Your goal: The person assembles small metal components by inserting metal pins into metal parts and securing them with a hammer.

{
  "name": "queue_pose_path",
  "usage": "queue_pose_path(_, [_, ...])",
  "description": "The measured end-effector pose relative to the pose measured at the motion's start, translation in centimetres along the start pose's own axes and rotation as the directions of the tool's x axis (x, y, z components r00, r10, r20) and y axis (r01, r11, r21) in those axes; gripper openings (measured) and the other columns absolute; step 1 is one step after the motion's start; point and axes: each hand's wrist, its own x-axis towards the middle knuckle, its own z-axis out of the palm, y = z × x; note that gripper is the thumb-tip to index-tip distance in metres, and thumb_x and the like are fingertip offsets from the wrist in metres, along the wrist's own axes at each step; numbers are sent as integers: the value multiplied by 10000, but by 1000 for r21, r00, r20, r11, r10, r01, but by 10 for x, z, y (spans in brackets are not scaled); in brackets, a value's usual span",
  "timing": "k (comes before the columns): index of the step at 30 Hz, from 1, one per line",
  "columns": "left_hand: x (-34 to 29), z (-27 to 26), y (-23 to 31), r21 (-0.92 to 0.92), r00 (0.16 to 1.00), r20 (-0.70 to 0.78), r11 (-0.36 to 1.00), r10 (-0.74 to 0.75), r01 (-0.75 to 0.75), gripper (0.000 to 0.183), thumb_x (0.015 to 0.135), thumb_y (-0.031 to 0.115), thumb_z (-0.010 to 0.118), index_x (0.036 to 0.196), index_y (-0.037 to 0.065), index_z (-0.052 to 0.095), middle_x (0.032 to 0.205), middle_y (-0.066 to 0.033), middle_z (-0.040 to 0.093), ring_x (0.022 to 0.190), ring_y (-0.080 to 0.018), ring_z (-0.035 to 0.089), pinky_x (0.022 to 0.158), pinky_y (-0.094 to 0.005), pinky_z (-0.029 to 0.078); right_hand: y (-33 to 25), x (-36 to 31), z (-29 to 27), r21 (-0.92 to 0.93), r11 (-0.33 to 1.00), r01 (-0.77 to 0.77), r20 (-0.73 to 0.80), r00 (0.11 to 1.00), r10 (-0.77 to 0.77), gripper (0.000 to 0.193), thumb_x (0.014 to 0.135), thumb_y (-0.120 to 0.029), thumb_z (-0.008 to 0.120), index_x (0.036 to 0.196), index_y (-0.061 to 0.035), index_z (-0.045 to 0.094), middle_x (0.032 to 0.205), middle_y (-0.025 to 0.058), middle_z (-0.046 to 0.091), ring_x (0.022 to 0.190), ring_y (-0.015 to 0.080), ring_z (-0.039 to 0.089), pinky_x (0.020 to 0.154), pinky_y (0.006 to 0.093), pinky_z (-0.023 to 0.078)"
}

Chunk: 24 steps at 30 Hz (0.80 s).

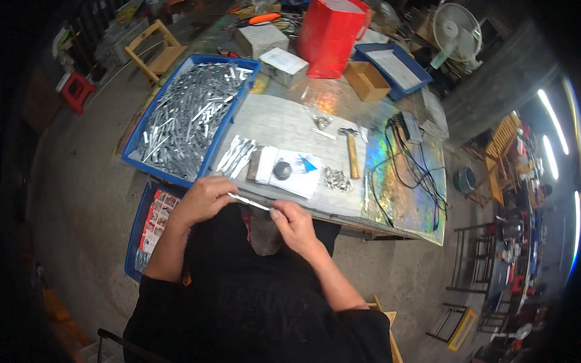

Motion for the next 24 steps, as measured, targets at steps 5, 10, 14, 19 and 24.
queue_pose_path(5, [4,34,11,-307,984,44,935,-173,178,161,648,46,611,790,2,549,660,-99,540,569,-167,542,517,-268,413,20,-15,-1,105,980,-169,5,986,169,154,817,-151,497,778,-6,528,613,19,494,548,100,461,502,229,374])
queue_pose_path(10, [1,73,13,-858,923,120,429,-365,281,96,720,17,592,810,-4,566,695,-24,566,625,-76,538,553,-183,441,26,-28,-2,573,745,-342,108,932,345,168,835,-167,479,797,-6,510,596,-11,452,515,59,410,468,180,338])
queue_pose_path(14, [0,118,18,-879,900,149,361,-410,310,102,736,34,584,830,-7,579,695,-3,559,600,-40,494,524,-157,400,32,-35,2,671,662,-335,77,919,387,153,835,-157,478,812,-8,506,601,-9,451,511,52,401,461,177,336])
queue_pose_path(19, [2,123,15,-870,878,107,383,-467,310,92,748,60,579,816,-2,580,683,-13,557,584,-41,495,505,-164,407,53,-34,-12,322,899,-298,-135,925,355,148,816,-133,493,832,5,544,659,19,511,574,79,463,528,216,399])
queue_pose_path(24, [-2,118,5,-888,846,52,363,-530,282,100,771,84,561,833,5,554,682,-13,545,576,-48,501,491,-157,415,94,-4,-59,-336,925,-177,-341,938,56,123,709,-43,497,810,-7,557,750,160,535,734,321,511,651,369,411])
